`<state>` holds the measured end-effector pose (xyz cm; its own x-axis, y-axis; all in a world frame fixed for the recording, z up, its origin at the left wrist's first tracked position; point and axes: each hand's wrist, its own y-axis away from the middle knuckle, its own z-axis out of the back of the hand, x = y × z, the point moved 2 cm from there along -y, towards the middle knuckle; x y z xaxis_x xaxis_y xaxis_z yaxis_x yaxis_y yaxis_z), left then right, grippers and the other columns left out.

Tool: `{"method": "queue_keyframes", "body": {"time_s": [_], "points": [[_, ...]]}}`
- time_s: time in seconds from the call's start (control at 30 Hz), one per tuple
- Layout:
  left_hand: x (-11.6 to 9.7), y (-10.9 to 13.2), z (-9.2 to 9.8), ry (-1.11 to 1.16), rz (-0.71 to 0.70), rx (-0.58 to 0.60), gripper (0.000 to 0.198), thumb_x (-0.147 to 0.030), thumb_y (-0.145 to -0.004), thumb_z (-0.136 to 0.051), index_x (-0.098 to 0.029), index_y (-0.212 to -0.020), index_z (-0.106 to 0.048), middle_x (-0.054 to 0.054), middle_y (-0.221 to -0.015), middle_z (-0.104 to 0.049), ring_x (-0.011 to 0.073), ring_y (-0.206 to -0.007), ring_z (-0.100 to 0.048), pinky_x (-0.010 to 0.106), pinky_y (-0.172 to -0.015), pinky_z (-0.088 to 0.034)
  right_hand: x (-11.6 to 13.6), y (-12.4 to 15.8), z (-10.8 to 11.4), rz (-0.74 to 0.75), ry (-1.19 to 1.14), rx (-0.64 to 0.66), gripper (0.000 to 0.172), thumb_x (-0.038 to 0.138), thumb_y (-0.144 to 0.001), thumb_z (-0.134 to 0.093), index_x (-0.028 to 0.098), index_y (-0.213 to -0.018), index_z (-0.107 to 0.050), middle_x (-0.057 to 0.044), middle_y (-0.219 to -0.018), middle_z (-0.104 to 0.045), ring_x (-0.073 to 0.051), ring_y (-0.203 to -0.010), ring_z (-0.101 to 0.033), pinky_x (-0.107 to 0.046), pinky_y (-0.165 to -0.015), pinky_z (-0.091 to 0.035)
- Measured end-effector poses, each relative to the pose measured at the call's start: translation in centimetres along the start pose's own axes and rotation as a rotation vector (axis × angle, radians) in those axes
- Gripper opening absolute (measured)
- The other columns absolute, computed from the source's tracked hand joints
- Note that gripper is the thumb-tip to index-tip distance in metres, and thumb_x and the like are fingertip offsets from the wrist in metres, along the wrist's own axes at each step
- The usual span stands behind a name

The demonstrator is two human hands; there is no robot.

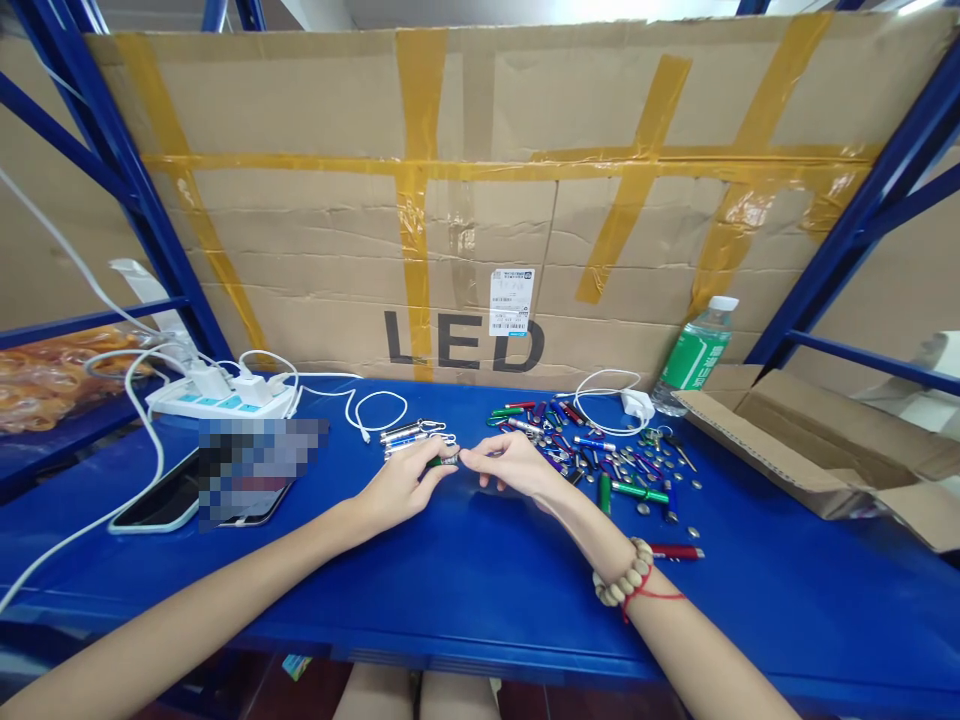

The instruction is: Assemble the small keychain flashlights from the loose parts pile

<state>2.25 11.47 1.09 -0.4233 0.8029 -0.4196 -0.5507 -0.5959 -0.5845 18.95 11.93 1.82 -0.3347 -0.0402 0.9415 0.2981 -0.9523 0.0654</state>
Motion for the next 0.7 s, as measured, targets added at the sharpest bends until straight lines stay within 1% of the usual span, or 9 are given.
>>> {"method": "queue_keyframes", "body": {"time_s": [0.07, 0.17, 0.27, 0.37, 0.47, 0.5, 0.57, 0.63, 0.7], "points": [[-0.3, -0.1, 0.2, 0.003, -0.028, -0.037, 0.012, -0.022, -0.088, -0.043, -0.017, -0.091, -0.053, 0.006, -0.091, -0.063, 0.0173, -0.086, -0.059, 0.028, -0.078, -0.046, 0.1, 0.1, 0.0, -0.039, -0.064, 0.021, 0.051, 0.061, -0.055, -0.066, 0.011, -0.061, -0.057, 0.002, -0.049, -0.049, -0.002, -0.044, -0.039, -0.014, -0.038, -0.028], [-0.6, -0.2, 0.4, 0.041, -0.084, -0.065, 0.02, -0.019, -0.089, -0.04, -0.019, -0.105, -0.053, 0.006, -0.102, -0.062, 0.016, -0.094, -0.058, 0.027, -0.084, -0.045, 0.4, 0.2, -0.2, -0.067, -0.146, 0.037, 0.055, 0.064, -0.051, -0.066, 0.011, -0.061, -0.055, 0.003, -0.048, -0.048, -0.002, -0.044, -0.039, -0.013, -0.038, -0.028], [-0.8, -0.4, 0.4, 0.061, -0.085, -0.086, 0.022, -0.018, -0.089, -0.039, -0.019, -0.105, -0.055, 0.006, -0.102, -0.063, 0.0165, -0.093, -0.058, 0.028, -0.084, -0.044, 0.9, 0.2, -0.2, -0.033, -0.113, 0.008, 0.053, 0.062, -0.051, -0.068, 0.011, -0.062, -0.056, 0.002, -0.049, -0.049, -0.004, -0.045, -0.042, -0.013, -0.038, -0.03], [-0.9, -0.5, 0.0, 0.132, 0.037, -0.118, 0.021, -0.02, -0.088, -0.04, -0.017, -0.101, -0.056, 0.006, -0.093, -0.063, 0.0163, -0.086, -0.058, 0.027, -0.079, -0.044, 1.2, 0.2, 0.1, 0.086, -0.014, -0.075, 0.045, 0.055, -0.057, -0.068, 0.012, -0.064, -0.055, 0.002, -0.049, -0.05, -0.005, -0.044, -0.045, -0.015, -0.038, -0.033], [-1.2, -0.5, -0.6, 0.255, 0.167, -0.082, 0.021, -0.023, -0.089, -0.037, -0.015, -0.095, -0.056, 0.001, -0.071, -0.058, 0.0121, -0.065, -0.053, 0.023, -0.065, -0.042, 1.5, 0.3, 0.6, 0.278, 0.06, -0.173, 0.035, 0.045, -0.062, -0.069, 0.014, -0.073, -0.057, 0.001, -0.06, -0.055, -0.005, -0.045, -0.049, -0.016, -0.04, -0.036], [-1.4, -0.5, -0.8, 0.288, 0.188, -0.062, 0.022, -0.024, -0.09, -0.036, -0.015, -0.092, -0.056, 0.0, -0.066, -0.054, 0.0111, -0.06, -0.05, 0.022, -0.061, -0.041, 1.6, 0.3, 0.8, 0.351, 0.078, -0.196, 0.033, 0.042, -0.062, -0.07, 0.014, -0.075, -0.058, 0.0, -0.067, -0.057, -0.005, -0.046, -0.051, -0.017, -0.041, -0.038], [-1.6, -0.5, -0.8, 0.336, 0.216, -0.04, 0.024, -0.026, -0.09, -0.034, -0.015, -0.09, -0.055, -0.002, -0.062, -0.049, 0.0102, -0.056, -0.046, 0.021, -0.057, -0.038, 1.7, 0.4, 1.1, 0.478, 0.115, -0.211, 0.029, 0.039, -0.064, -0.07, 0.014, -0.075, -0.063, -0.003, -0.078, -0.058, -0.005, -0.048, -0.052, -0.018, -0.043, -0.041], [-1.7, -0.5, -0.8, 0.364, 0.234, -0.023, 0.024, -0.026, -0.09, -0.033, -0.015, -0.09, -0.054, -0.003, -0.061, -0.046, 0.0102, -0.057, -0.045, 0.021, -0.058, -0.036, 1.8, 0.5, 1.4, 0.551, 0.162, -0.203, 0.025, 0.039, -0.065, -0.069, 0.015, -0.073, -0.067, -0.004, -0.08, -0.057, -0.005, -0.051, -0.052, -0.019, -0.044, -0.043], [-1.6, -0.4, -0.8, 0.38, 0.246, 0.017, 0.023, -0.026, -0.09, -0.033, -0.015, -0.089, -0.053, -0.003, -0.061, -0.046, 0.0101, -0.057, -0.044, 0.021, -0.058, -0.036, 1.8, 0.5, 1.5, 0.584, 0.216, -0.203, 0.024, 0.04, -0.066, -0.069, 0.017, -0.071, -0.069, -0.004, -0.077, -0.057, -0.007, -0.055, -0.053, -0.02, -0.046, -0.044]]}}
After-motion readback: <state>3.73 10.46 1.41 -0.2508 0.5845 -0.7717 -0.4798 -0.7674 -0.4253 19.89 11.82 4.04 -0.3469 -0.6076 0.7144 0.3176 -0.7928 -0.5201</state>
